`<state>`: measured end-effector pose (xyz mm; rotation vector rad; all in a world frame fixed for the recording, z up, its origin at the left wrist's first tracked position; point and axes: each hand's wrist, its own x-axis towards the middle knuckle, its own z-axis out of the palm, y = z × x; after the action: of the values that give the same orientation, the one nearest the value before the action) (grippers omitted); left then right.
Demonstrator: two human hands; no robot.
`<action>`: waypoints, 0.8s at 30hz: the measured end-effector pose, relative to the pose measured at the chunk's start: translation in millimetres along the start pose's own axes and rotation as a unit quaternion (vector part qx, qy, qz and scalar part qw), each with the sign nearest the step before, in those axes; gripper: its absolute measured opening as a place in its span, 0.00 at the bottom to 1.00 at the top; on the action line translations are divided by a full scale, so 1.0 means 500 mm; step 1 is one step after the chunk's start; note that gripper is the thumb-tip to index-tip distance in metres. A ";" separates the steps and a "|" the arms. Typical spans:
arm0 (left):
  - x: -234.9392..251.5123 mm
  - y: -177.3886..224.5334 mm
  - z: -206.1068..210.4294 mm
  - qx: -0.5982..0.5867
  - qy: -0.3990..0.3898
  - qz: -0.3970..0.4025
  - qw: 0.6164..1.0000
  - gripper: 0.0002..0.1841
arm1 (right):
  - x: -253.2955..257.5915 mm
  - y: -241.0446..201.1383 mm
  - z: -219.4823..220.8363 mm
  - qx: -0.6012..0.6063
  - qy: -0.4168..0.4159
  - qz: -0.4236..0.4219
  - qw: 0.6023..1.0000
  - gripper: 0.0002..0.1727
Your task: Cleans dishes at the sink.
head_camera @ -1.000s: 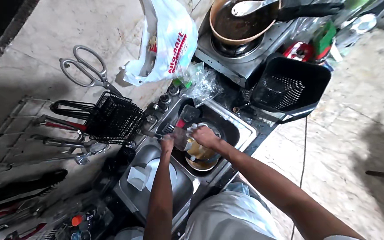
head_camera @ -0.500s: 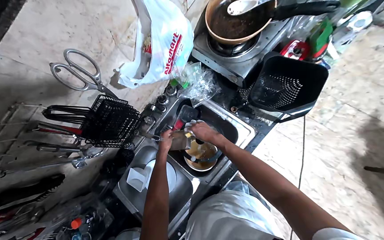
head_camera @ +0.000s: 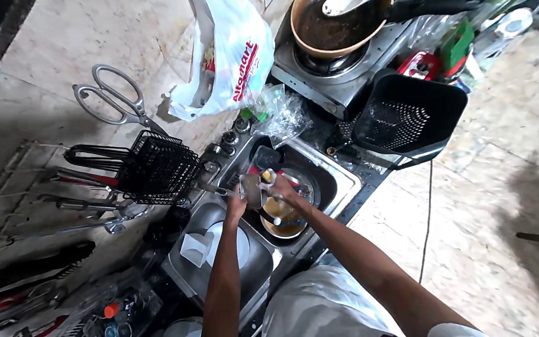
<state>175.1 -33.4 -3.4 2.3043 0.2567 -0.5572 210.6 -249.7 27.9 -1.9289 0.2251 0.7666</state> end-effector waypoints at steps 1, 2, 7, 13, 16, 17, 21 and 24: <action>-0.002 0.009 0.001 0.004 -0.007 -0.024 1.000 0.34 | 0.003 -0.006 0.002 -0.020 0.011 0.000 1.000 0.33; -0.005 0.013 0.006 -0.002 -0.011 -0.048 0.999 0.26 | 0.004 -0.012 0.003 -0.038 0.022 -0.002 0.999 0.32; -0.006 0.002 0.022 0.002 0.024 0.002 1.000 0.45 | 0.017 -0.021 -0.012 -0.100 0.030 -0.053 0.993 0.27; 0.015 0.005 0.023 -0.007 0.035 -0.013 0.999 0.39 | 0.019 -0.017 -0.005 -0.051 0.025 -0.036 0.998 0.26; 0.017 0.010 0.031 0.004 0.055 -0.067 0.996 0.29 | 0.010 -0.032 0.007 -0.106 -0.009 -0.015 0.994 0.39; 0.017 0.008 0.038 0.003 0.083 -0.080 0.993 0.26 | 0.005 -0.031 0.012 -0.125 -0.032 -0.001 0.992 0.44; 0.017 0.005 0.036 0.031 0.115 -0.077 0.990 0.18 | -0.010 -0.023 0.016 -0.132 -0.085 0.024 0.987 0.38; 0.017 0.006 0.020 0.031 0.060 -0.020 0.998 0.26 | -0.010 -0.027 0.000 -0.123 -0.059 0.012 0.991 0.28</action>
<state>180.2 -42.6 -11.9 2.4016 0.3489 -0.4542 213.2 -244.4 40.8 -2.1058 0.0840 0.9580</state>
